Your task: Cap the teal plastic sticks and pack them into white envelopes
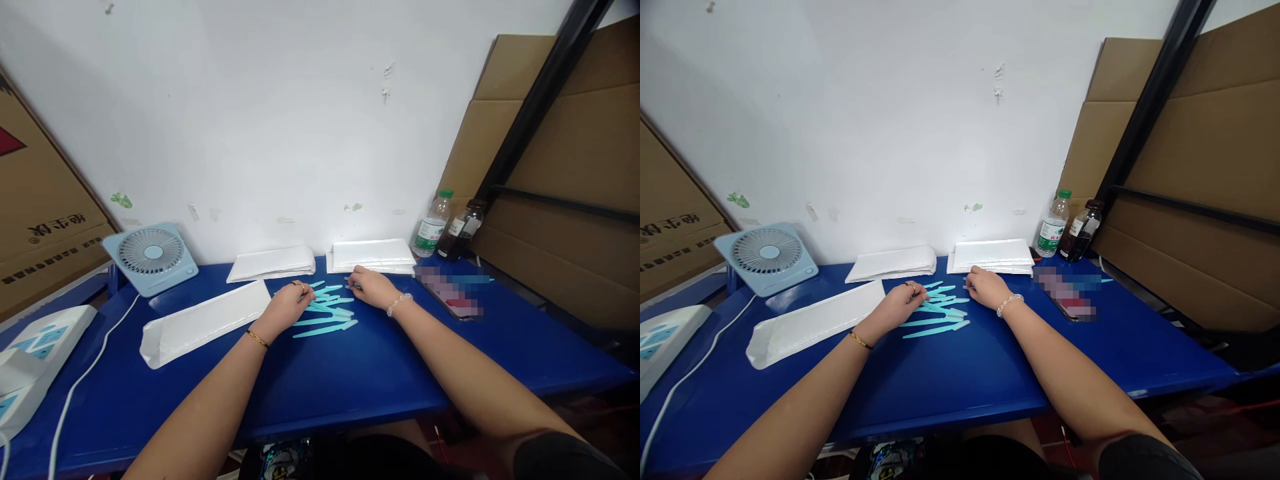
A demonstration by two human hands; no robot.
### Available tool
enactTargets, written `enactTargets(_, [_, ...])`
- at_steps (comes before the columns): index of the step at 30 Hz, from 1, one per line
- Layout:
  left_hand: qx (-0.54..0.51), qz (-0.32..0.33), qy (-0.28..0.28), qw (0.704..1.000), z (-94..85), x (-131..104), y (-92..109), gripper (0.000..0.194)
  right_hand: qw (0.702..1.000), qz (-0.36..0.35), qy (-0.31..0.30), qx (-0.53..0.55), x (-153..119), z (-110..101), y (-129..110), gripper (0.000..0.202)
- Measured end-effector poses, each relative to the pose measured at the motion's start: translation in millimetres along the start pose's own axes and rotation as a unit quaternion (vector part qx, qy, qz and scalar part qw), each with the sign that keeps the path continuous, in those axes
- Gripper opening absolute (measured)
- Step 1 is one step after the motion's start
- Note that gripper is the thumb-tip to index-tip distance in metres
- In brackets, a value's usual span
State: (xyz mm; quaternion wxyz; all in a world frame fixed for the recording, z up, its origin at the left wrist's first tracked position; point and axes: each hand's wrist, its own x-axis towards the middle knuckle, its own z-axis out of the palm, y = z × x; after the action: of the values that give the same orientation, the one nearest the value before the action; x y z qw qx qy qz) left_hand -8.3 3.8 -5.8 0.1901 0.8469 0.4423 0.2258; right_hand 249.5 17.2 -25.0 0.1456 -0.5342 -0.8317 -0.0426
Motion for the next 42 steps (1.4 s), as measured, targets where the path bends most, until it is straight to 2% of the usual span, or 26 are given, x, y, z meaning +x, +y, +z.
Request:
enactTargets(2, [0.009,-0.008,-0.002,1.0,-0.6,0,0,0.03,1.0,-0.013,0.011,-0.023,0,-3,-3,0.009])
enactTargets(4, [0.005,-0.011,0.002,1.0,-1.2,0,0,0.031,0.999,-0.02,0.029,0.0,-1,-6,-4,0.007])
enactTargets(7, [-0.036,-0.017,0.006,0.999,-3.0,0,0,0.032,0.987,0.013,0.04,0.152,-2,-10,-2,0.01])
enactTargets(9, [-0.068,-0.028,0.0,0.997,-4.9,0,0,0.033,0.953,0.042,0.033,0.297,-4,-12,0,0.012])
enactTargets(12, [-0.09,-0.043,-0.012,0.995,-7.5,0,-1,0.035,0.877,0.065,0.037,0.475,-5,-14,1,0.021])
enactTargets(15, [-0.104,-0.047,-0.015,0.993,-8.9,1,-2,0.033,0.809,0.09,0.076,0.576,-6,-15,-2,0.03])
enactTargets(18, [-0.118,-0.046,-0.018,0.992,-9.2,1,-2,0.032,0.776,0.103,0.106,0.613,-6,-14,-9,0.033])
enactTargets(22, [-0.122,-0.048,-0.024,0.991,-8.7,1,-1,0.031,0.789,0.08,0.145,0.591,-4,-12,-17,0.027])
enactTargets(28, [-0.121,-0.047,-0.032,0.991,-8.5,1,0,0.03,0.858,0.02,0.191,0.476,-4,-14,-20,0.015])
enactTargets(30, [-0.12,-0.052,-0.033,0.991,-8.7,1,0,0.03,0.872,0.007,0.207,0.443,-4,-15,-20,0.01])
enactTargets(36, [-0.13,-0.056,-0.043,0.989,-8.3,2,-1,0.03,0.889,-0.015,0.207,0.409,-7,-18,-25,0.005])
enactTargets(42, [-0.136,-0.055,-0.048,0.988,-9.0,3,-1,0.03,0.89,-0.026,0.2,0.408,-9,-23,-29,0.005])
